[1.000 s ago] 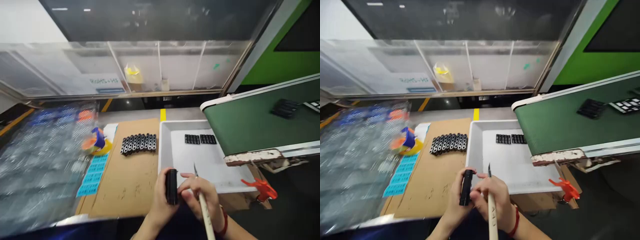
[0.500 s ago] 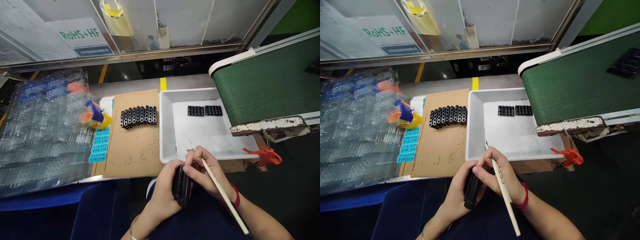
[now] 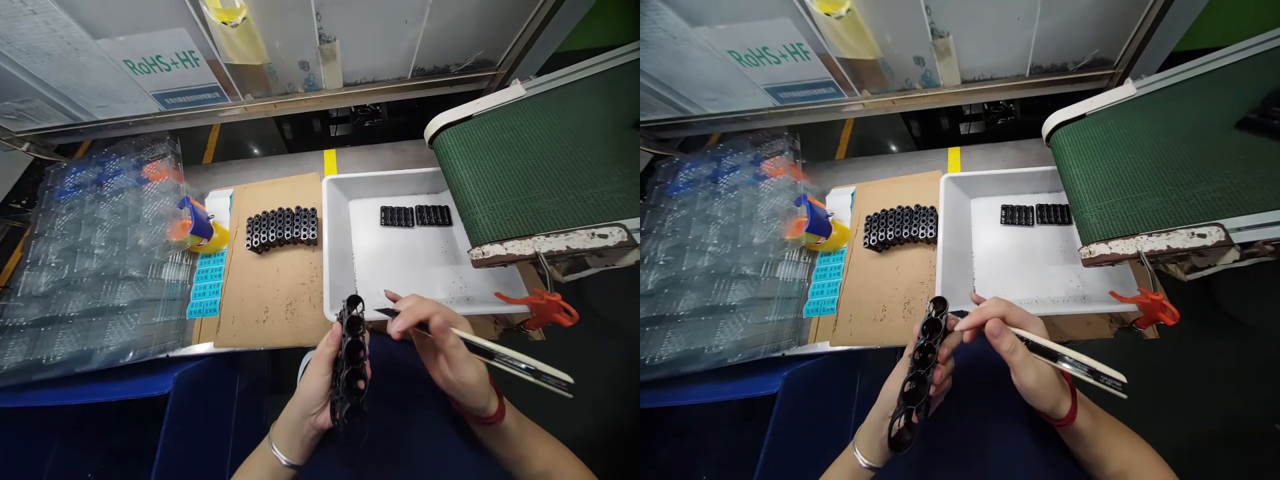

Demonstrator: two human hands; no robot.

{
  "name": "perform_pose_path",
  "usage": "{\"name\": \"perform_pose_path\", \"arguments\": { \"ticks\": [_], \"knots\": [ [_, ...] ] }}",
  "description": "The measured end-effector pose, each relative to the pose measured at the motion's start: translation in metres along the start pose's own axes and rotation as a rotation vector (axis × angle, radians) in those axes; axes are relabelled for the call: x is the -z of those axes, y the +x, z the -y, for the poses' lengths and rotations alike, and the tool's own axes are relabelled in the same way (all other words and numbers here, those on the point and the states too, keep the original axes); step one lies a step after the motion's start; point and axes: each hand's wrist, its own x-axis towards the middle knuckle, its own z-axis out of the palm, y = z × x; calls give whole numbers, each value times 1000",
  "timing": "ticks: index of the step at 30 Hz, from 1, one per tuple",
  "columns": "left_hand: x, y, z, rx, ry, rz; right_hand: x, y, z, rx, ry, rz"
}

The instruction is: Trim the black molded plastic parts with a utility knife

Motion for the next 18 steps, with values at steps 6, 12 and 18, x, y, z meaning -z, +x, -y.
{"name": "perform_pose_path", "arguments": {
  "ticks": [6, 12, 18],
  "knots": [
    [10, 10, 15, 92, -90, 240, -12, -8, 8, -115, 243, 1],
    [21, 9, 23, 93, -68, 314, -19, -8, 11, -57, 246, 3],
    [21, 4, 22, 83, -35, 350, -19, -9, 17, -59, 166, -17]
  ]
}}
